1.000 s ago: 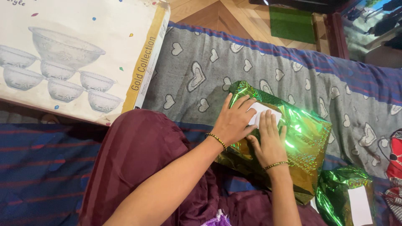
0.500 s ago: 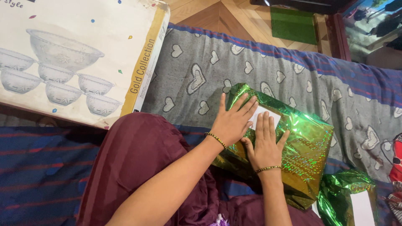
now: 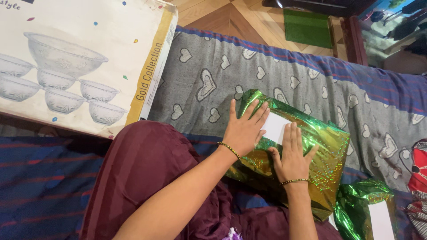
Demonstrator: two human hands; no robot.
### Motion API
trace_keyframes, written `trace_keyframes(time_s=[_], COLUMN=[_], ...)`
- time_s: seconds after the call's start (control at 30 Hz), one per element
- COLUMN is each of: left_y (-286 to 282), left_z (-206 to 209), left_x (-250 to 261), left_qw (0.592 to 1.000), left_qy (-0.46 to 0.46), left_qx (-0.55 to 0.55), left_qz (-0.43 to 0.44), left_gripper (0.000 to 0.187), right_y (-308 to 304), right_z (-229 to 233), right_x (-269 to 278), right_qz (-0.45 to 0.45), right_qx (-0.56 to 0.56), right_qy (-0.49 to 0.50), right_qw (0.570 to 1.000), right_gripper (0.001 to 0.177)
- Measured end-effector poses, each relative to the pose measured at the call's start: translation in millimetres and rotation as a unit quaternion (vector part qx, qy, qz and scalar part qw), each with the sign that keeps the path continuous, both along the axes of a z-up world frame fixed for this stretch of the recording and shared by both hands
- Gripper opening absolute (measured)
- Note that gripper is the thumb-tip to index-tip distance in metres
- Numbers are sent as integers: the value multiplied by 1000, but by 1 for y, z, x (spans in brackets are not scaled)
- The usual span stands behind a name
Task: The person sits on a bed and wraps a rectangular box with green metallic wrapping paper. They smooth the paper, fold the edges, and attach a white label to the top of the wrapped box.
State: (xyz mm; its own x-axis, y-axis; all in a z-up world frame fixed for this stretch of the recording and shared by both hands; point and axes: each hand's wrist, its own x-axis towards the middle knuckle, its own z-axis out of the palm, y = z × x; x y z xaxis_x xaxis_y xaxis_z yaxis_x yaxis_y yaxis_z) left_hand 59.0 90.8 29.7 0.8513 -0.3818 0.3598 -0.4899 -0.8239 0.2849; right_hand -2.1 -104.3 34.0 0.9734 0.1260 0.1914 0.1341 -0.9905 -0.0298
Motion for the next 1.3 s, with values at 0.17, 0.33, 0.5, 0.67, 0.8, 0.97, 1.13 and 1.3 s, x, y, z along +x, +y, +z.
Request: trace_keyframes(time_s=[0.17,0.33,0.5,0.67,0.8,0.97,1.13,1.3], left_y=[0,0,-3,-4,-5,-6,-9,-7], left_z=[3,4,4,5,4,-3,-8,-6], left_x=[-1,-2,-3,-3,-3,-2,-2,-5], left_qw=[1000,1000,1000,1000,999,999,999,999], left_qy=[16,16,13,16,14,22,12,25], left_qx=[3,-5,10,14,34,11,-13,16], left_qz=[5,7,13,18,24,23,26,29], left_gripper=[66,66,67,68,67,68,68,69], right_y=[4,5,17,32,25,13,11,11], right_z=[0,7,9,0,-1,-5,-10,-7], right_x=[3,5,6,14,13,8,10,11], right_qz=[-7,-15,23,52,22,-1,-5,0], right_qx=[-9,-32,-1,-1,9,28,31,34], right_qy=[3,20,-13,-7,-5,-18,-17,-4], right_qw=[1000,999,1000,999,1000,999,999,999], right_gripper=[86,87,85,81,81,80,79,80])
